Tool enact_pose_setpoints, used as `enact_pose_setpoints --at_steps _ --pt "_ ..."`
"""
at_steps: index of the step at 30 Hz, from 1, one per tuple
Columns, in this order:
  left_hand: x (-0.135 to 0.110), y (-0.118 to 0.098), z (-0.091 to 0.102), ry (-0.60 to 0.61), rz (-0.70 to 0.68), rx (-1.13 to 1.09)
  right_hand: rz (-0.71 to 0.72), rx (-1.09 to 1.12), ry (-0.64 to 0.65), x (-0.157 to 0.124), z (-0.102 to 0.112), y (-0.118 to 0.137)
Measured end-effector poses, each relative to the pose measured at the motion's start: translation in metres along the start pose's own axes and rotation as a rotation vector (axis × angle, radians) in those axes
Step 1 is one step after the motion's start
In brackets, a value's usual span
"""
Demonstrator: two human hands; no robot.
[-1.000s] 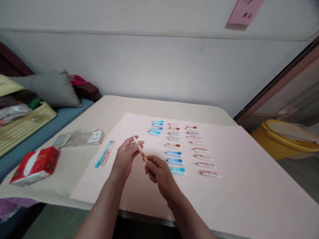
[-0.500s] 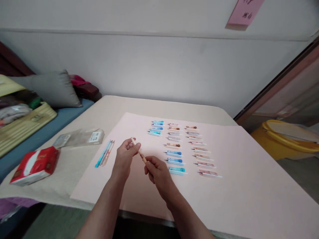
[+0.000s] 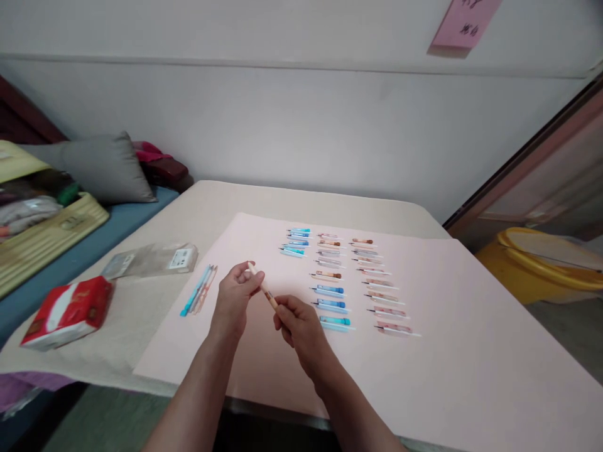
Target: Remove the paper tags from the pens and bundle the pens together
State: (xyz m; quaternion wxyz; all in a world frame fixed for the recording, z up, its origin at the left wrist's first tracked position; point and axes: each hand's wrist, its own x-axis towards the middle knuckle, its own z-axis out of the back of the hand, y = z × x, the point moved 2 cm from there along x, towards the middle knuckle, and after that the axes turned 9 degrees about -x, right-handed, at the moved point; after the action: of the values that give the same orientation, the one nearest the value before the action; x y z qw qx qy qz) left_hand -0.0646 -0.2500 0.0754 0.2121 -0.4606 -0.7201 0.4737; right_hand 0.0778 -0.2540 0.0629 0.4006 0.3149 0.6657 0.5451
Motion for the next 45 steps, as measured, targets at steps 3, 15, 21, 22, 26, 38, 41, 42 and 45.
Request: enact_pose_setpoints --at_steps 3,15,21,22,26,38,41,42,45 --pt "0.000 -0.001 0.001 0.007 -0.004 -0.013 0.002 -0.014 0.001 -0.001 0.000 0.000" --pt "0.000 0.003 0.002 -0.013 0.024 0.025 0.007 -0.001 -0.031 0.001 0.001 -0.002" --pt "-0.002 0.000 -0.002 0.058 0.028 -0.011 -0.038 0.117 0.002 0.001 0.002 -0.002" --pt "-0.002 0.000 -0.003 0.058 0.037 -0.021 -0.043 0.135 0.003 0.001 0.002 -0.003" --pt "-0.001 0.004 -0.002 0.028 0.054 -0.044 -0.041 0.135 -0.021 0.002 0.001 -0.004" --pt "-0.005 0.009 -0.005 0.043 0.043 0.019 -0.003 0.036 -0.085 0.004 0.003 -0.004" --pt "-0.009 0.013 -0.009 0.051 0.076 0.054 0.007 0.005 -0.109 0.004 0.004 -0.003" --pt "-0.010 0.015 -0.011 0.054 0.087 0.067 0.008 -0.004 -0.115 0.003 0.004 -0.003" --pt "-0.012 0.018 -0.012 0.062 0.085 0.073 0.009 -0.010 -0.105 0.002 0.004 0.000"
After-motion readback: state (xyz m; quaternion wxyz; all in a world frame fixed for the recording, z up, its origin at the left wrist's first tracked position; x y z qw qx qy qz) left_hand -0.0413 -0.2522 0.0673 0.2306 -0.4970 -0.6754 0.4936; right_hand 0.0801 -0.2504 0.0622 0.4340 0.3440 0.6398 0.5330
